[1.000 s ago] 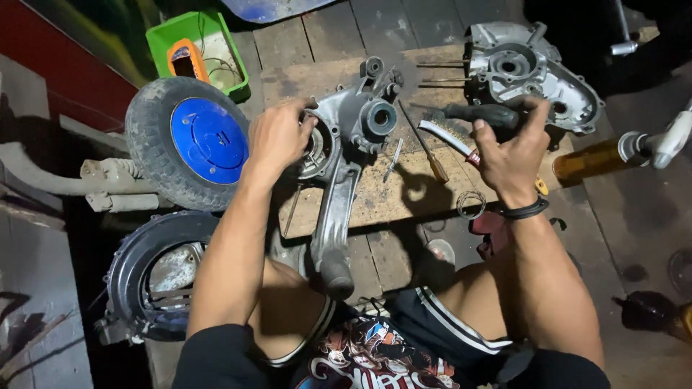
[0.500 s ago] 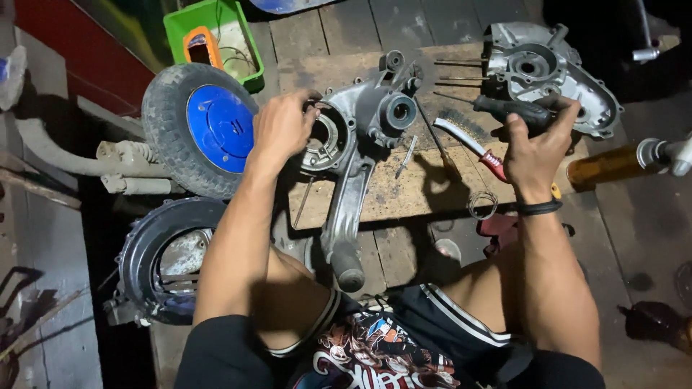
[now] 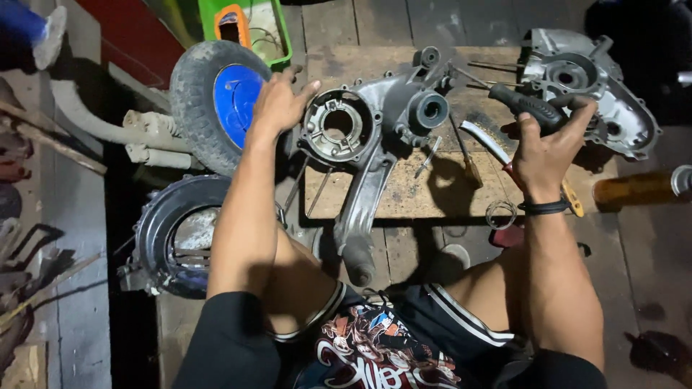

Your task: The person is cleaning and inspecting a motorcycle engine casing, using a screwdriver to probe internal components and a cloth to wipe surfaces.

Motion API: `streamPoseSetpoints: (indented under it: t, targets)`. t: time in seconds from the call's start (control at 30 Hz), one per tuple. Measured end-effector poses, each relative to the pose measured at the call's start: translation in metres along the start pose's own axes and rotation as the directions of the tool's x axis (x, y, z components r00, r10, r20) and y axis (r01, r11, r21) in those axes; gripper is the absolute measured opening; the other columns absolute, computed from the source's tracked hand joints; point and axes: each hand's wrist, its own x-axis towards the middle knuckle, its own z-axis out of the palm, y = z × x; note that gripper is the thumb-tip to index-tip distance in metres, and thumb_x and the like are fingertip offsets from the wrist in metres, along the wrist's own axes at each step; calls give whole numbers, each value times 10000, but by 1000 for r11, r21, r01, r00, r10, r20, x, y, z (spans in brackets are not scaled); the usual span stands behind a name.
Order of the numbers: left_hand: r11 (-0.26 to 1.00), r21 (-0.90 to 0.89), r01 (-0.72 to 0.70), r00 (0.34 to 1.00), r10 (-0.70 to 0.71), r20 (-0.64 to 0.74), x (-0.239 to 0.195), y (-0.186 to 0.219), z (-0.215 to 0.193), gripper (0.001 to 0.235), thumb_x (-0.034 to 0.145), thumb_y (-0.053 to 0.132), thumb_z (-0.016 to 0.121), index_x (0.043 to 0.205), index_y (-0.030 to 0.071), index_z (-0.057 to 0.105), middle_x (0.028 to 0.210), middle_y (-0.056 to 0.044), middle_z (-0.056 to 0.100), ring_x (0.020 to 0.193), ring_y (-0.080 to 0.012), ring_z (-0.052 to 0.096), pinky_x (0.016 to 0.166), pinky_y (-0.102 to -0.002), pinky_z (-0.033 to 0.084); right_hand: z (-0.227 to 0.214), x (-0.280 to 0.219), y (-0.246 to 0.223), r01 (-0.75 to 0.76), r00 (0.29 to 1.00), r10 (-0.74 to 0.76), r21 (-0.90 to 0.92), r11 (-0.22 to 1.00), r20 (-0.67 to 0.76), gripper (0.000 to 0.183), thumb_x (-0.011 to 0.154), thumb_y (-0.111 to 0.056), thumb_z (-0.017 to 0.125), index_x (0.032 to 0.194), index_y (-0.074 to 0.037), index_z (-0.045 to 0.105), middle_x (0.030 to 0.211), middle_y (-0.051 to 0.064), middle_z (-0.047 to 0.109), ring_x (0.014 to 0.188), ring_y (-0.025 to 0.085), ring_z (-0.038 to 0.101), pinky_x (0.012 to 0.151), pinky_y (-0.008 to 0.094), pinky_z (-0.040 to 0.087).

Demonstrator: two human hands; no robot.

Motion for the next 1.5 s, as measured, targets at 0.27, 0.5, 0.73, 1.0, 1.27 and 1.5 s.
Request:
streamPoseSetpoints:
  t: [0.27,0.5,0.73,1.0,1.27,1.5]
  targets:
    - [988,-93,124,959,-96,268,-11,6,-5,878,927,715,364,1555,102,403,1614,-194,366,1494,-387,352,1242,-542,257,18,-9,31,-152,988,152,23,988,6,742,1021,-101,733,1500,97,202,1473,305,393,1404,420,381,1262,494,267]
    - [976,-125,179,939,-132,317,-10,6,-3,1018,847,795,347,1533,46,425,1599,-213,391,1462,-388,414,1218,-539,318,22,1,-4,52,998,-55,95,994,28,325,1000,-63,668,1200,-13,416,1131,172,471,1033,300,479,929,439,439]
    - [970,-73,233,914,-193,356,-18,13,-1,1196,736,881,205,1457,-24,503,1611,-242,355,1487,-407,377,1234,-591,250,20,-3,-4,65,996,-72,110,992,56,336,1007,-87,673,1204,-21,409,1109,171,475,1010,298,493,896,430,437]
    - [983,-51,175,925,-146,352,-23,19,1,984,886,753,139,1316,-14,583,1437,-287,545,1407,-289,544,1294,-575,134,21,-8,-14,60,993,-71,116,991,91,392,1055,-234,680,1244,-11,418,1104,182,514,988,304,530,893,422,454]
    - [988,-68,138,937,-108,331,5,4,17,753,923,780,169,817,99,472,957,-68,418,523,-67,429,1117,-414,443,30,-25,-32,140,945,-161,93,986,284,422,1086,-380,555,1225,10,475,1001,186,649,845,326,690,705,401,584]
    - [996,-44,78,958,-62,280,13,5,22,689,960,801,179,567,242,269,523,87,202,410,-78,223,629,-309,489,50,-40,-47,330,815,-291,11,944,501,276,1064,-250,641,1112,20,615,923,154,712,722,255,681,560,342,590]
